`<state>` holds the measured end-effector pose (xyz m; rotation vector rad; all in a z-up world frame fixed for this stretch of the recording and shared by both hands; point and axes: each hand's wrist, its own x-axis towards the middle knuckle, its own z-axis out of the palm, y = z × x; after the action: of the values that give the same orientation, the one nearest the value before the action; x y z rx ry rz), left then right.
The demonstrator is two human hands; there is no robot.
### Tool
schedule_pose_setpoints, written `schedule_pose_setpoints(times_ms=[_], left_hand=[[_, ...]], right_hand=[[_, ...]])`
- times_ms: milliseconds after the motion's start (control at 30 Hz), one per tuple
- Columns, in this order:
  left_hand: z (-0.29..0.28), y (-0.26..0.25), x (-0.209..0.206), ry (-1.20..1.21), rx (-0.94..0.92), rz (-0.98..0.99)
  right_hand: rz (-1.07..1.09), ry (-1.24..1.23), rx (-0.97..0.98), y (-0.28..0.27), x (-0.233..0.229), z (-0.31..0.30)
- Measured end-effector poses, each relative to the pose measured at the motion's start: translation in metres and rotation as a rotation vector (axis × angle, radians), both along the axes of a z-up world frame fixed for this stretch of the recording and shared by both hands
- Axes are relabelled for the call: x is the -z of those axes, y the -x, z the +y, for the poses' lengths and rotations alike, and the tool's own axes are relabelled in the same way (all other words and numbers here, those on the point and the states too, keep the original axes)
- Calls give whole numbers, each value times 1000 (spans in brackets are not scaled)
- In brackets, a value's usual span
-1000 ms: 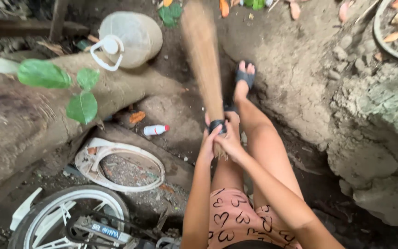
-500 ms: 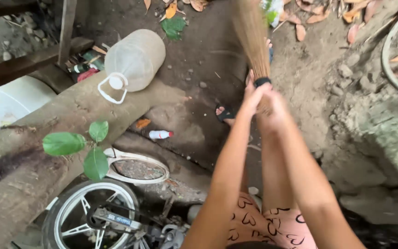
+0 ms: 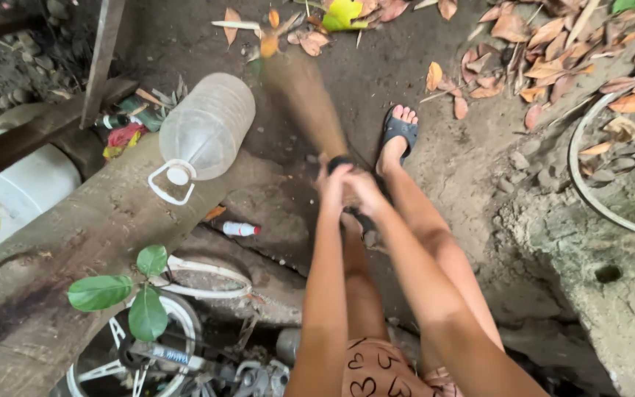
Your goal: The person sweeps a dirt floor with a broom, gathering leaves and debris into a pile. They pick up a metal rim and move it aside before continuing to sweep around various objects.
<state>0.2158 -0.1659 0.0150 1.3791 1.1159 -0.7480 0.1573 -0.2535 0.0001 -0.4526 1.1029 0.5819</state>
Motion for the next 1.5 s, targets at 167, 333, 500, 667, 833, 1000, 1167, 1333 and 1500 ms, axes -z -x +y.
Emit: schedule_pose_setpoints(times_ms=[167,333,500,667,833,1000,1167,1333,1500], left_hand=[[8,-5,-62,273,491,0],[50,2,-92,441,414,-80],[27,-83,-26,-47,-276,-55],[-37,-81,42,172,194,-183],[33,-82,-23,476,502,-72],[95,-121,-74,36,138,-83],[-4,-172,33,72,-92,-211],[-116,-202,37,339,488,-117],[-40,-168,-47,494,728,-297]], right_hand=[[-66,416,161,4,-115,12],[-198,350,-38,-3,-111,42],[-184,59,-257,-116,-6,34],[-2,143,165,-97,-4,-38],[-180,529,138,-83,-81,25],[-275,215,24,-112,-50,114],[-126,213,-230,-203,-3,-10],[74,326,318,-194,-19,-101],[-78,486,366,-122,-76,-1]])
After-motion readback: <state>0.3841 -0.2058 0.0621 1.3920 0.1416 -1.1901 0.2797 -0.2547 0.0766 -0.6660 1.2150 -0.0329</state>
